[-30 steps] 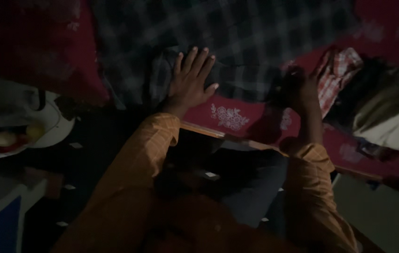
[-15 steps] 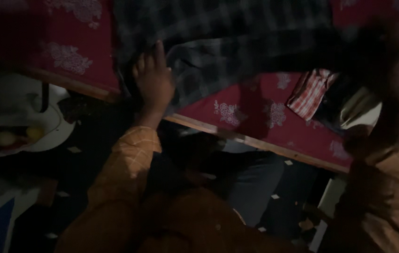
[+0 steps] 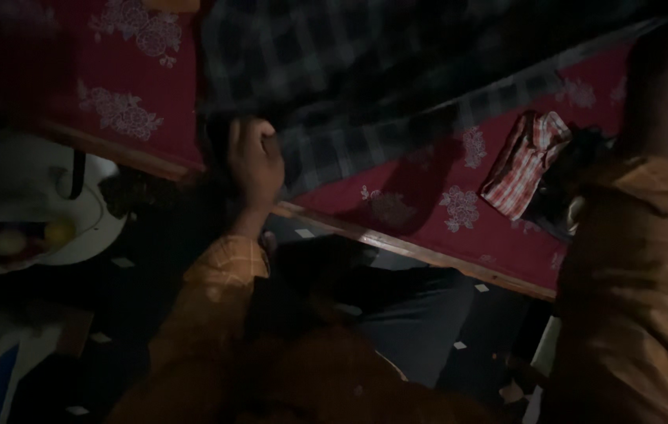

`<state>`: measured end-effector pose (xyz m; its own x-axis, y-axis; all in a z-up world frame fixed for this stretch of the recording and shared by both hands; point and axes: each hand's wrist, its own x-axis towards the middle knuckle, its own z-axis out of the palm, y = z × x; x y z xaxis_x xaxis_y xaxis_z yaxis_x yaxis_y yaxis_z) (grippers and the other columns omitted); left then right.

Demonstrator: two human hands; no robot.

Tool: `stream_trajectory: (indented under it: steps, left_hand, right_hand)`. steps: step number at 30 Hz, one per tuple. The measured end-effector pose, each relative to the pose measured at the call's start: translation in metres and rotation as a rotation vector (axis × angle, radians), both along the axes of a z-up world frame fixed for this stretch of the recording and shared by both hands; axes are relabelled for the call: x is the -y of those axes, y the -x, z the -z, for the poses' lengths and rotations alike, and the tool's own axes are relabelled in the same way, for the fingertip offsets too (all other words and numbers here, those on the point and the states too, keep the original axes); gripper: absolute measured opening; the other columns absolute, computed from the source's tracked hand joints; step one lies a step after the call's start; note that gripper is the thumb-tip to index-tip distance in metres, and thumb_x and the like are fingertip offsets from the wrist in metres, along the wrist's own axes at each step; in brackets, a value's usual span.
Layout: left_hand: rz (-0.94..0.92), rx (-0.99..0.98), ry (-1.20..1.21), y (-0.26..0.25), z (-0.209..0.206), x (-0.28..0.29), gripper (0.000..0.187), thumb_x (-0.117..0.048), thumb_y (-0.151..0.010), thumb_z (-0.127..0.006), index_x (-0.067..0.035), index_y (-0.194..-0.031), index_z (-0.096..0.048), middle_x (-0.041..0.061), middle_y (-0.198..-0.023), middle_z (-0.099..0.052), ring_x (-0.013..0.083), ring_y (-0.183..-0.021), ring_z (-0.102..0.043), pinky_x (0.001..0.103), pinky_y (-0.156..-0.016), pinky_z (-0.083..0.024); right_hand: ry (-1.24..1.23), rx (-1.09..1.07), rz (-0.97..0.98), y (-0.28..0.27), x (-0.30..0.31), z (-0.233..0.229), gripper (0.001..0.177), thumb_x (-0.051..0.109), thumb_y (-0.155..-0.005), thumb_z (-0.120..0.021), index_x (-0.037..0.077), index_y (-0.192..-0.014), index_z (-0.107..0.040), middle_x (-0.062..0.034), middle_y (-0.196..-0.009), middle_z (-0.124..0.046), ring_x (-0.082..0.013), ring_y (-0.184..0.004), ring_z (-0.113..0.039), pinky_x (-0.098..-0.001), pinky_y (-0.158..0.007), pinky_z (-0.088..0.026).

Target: The person folds a plaid shirt and a striped garment by hand on a bed.

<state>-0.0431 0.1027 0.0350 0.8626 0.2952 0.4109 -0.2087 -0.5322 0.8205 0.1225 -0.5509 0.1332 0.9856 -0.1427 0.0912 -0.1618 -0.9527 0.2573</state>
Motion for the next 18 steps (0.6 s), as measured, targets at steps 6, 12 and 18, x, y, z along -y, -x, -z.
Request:
stream_trajectory:
  steps: [6, 12, 18]
  left_hand:
    - [0.234, -0.199, -0.506, 0.024, -0.026, 0.020, 0.015, -0.009, -0.074, -0.068, -0.010, -0.089, -0.067, 0.013, -0.092, -0.063, 0.0373, -0.089, -0.062, 0.051, -0.077, -0.044]
    - [0.363, -0.306, -0.418, -0.003, -0.051, 0.036, 0.027, -0.032, -0.083, -0.075, -0.008, -0.096, -0.071, 0.013, -0.096, -0.071, 0.0365, -0.090, -0.063, 0.055, -0.086, -0.044]
    - [0.265, -0.113, -0.368, -0.097, -0.006, 0.078, 0.031, -0.027, -0.089, -0.071, -0.006, -0.113, -0.069, 0.021, -0.116, -0.066, 0.0428, -0.098, -0.063, 0.055, -0.084, -0.050]
  right_hand:
    - [0.113, 0.069, -0.083, -0.001, -0.019, 0.045, 0.079, 0.028, -0.087, -0.076, 0.007, -0.158, -0.049, -0.0349, -0.151, -0.040, -0.0573, -0.117, -0.057, -0.0610, -0.089, -0.051]
    - [-0.369, -0.074, 0.139, 0.015, -0.100, 0.108, 0.059, 0.032, -0.110, -0.063, 0.005, -0.159, -0.044, -0.0280, -0.140, -0.060, -0.0467, -0.121, -0.061, -0.0562, -0.098, -0.050]
    - [-0.579, 0.069, -0.377, 0.039, -0.257, 0.113, 0.038, 0.017, -0.107, -0.058, 0.005, -0.143, -0.057, -0.0226, -0.150, -0.054, -0.0426, -0.130, -0.055, -0.0500, -0.105, -0.047]
